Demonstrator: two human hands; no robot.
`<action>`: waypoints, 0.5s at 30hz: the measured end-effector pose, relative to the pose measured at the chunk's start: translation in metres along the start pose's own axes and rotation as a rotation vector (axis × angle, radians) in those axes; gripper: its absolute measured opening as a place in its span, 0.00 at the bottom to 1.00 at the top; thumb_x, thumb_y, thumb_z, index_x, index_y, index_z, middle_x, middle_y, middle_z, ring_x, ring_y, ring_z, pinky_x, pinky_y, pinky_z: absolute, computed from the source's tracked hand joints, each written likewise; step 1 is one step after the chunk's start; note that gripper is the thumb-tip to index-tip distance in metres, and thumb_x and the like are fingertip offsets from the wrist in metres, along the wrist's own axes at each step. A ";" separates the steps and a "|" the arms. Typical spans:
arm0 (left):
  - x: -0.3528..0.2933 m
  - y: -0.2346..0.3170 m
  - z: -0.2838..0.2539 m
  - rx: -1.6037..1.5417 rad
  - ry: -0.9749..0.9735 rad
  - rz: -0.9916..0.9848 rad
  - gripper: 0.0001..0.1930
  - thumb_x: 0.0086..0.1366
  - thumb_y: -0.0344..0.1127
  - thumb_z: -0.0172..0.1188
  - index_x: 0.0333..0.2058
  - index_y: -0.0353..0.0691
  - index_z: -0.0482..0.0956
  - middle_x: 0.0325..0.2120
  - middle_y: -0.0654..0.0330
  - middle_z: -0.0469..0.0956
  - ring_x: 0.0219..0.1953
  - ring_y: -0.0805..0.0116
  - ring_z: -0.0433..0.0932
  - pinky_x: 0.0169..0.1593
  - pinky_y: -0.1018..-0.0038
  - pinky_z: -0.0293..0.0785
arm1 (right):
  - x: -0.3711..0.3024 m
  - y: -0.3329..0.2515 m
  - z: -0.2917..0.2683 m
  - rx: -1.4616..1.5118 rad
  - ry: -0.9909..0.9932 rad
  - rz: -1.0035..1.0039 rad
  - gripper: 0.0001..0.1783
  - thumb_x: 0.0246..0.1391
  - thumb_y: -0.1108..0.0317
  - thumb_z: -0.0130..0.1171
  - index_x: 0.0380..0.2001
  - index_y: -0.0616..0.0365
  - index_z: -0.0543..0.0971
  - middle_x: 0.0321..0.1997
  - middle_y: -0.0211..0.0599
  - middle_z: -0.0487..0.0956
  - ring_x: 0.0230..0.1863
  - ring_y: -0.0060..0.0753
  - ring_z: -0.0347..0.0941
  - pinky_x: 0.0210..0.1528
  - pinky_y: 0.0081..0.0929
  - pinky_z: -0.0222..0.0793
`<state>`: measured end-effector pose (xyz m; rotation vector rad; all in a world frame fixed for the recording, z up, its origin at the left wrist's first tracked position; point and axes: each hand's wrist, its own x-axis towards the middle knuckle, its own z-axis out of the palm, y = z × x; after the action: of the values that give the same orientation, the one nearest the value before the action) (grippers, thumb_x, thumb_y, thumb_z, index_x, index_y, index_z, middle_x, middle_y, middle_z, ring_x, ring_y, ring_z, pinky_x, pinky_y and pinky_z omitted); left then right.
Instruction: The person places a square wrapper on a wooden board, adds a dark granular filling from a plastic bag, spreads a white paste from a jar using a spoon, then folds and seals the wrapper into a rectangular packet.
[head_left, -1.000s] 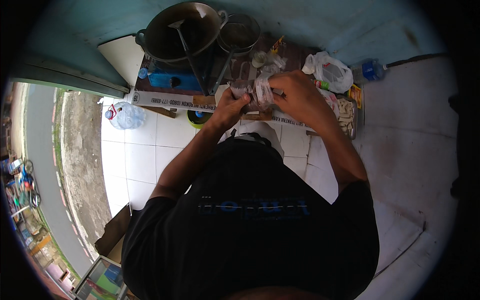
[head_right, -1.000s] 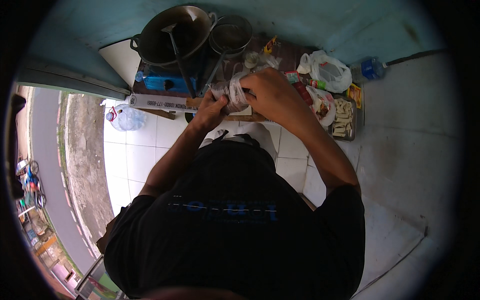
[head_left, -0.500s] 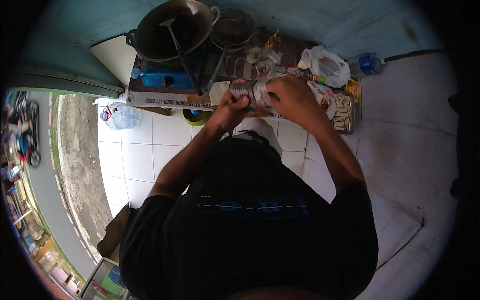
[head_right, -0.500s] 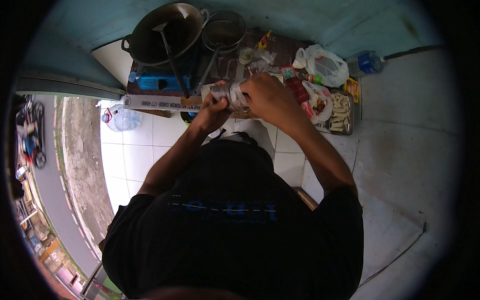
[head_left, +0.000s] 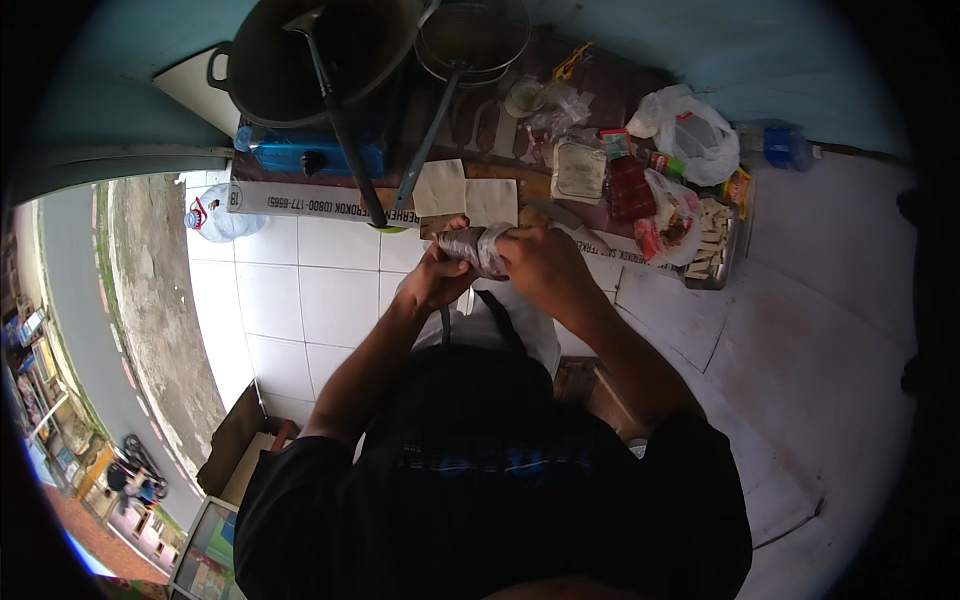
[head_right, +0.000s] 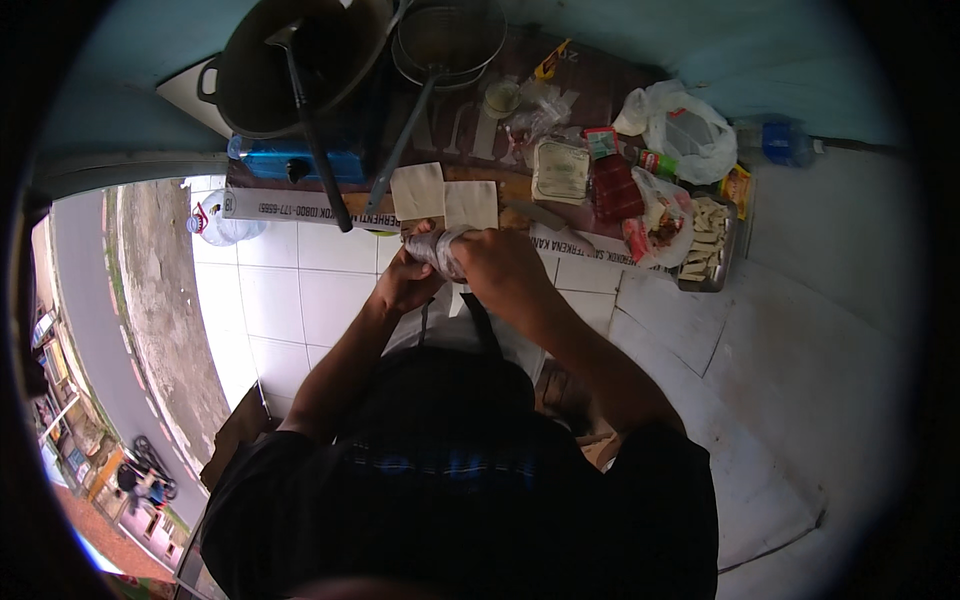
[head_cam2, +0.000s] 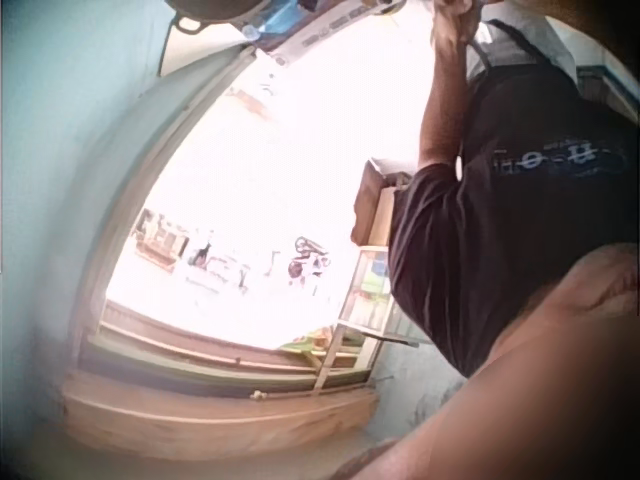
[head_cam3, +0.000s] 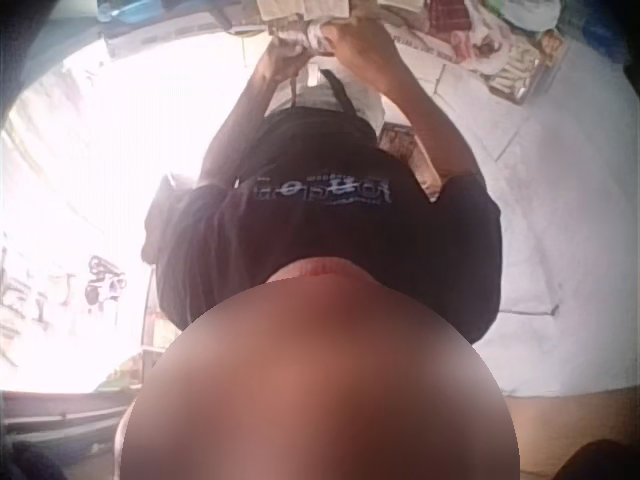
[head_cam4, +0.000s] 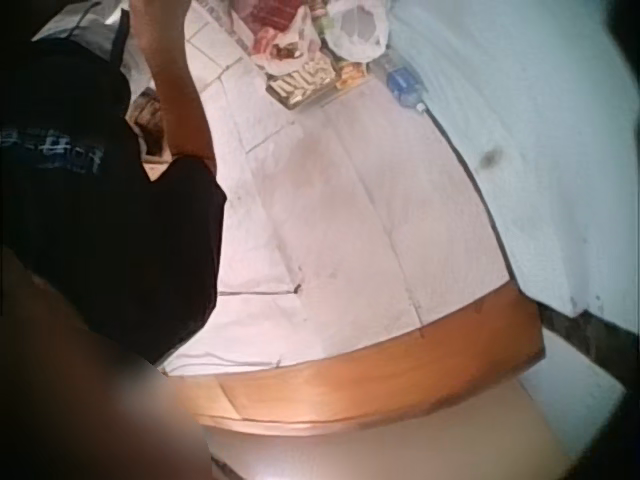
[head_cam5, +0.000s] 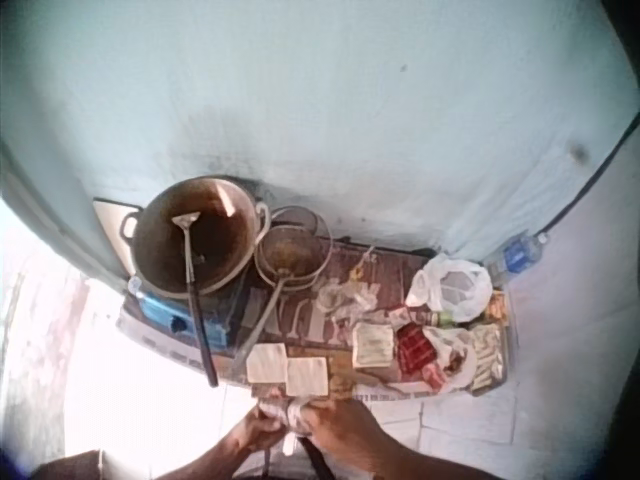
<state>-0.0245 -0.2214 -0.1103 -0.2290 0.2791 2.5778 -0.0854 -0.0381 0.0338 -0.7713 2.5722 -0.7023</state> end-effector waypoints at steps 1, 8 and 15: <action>0.002 -0.001 -0.010 -0.004 0.011 0.009 0.33 0.57 0.22 0.69 0.59 0.47 0.65 0.53 0.57 0.76 0.61 0.58 0.74 0.65 0.56 0.67 | 0.004 0.007 0.010 0.027 -0.001 -0.003 0.03 0.50 0.73 0.60 0.29 0.59 0.81 0.30 0.44 0.83 0.34 0.50 0.83 0.38 0.44 0.79; 0.017 -0.007 -0.072 0.020 0.112 0.044 0.35 0.55 0.30 0.77 0.57 0.45 0.65 0.53 0.57 0.77 0.57 0.61 0.76 0.62 0.63 0.69 | 0.021 0.056 0.071 0.061 0.013 -0.032 0.02 0.49 0.74 0.61 0.29 0.58 0.80 0.29 0.42 0.82 0.33 0.45 0.84 0.34 0.39 0.79; 0.025 -0.018 -0.102 0.083 0.196 0.072 0.31 0.54 0.29 0.77 0.54 0.44 0.68 0.50 0.58 0.77 0.54 0.62 0.76 0.59 0.65 0.70 | 0.024 0.081 0.102 0.018 0.114 -0.148 0.05 0.47 0.73 0.63 0.30 0.58 0.81 0.29 0.35 0.80 0.29 0.39 0.82 0.31 0.35 0.77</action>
<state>-0.0249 -0.2191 -0.2170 -0.4491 0.4729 2.6105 -0.0894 -0.0293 -0.0982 -0.9495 2.6260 -0.8356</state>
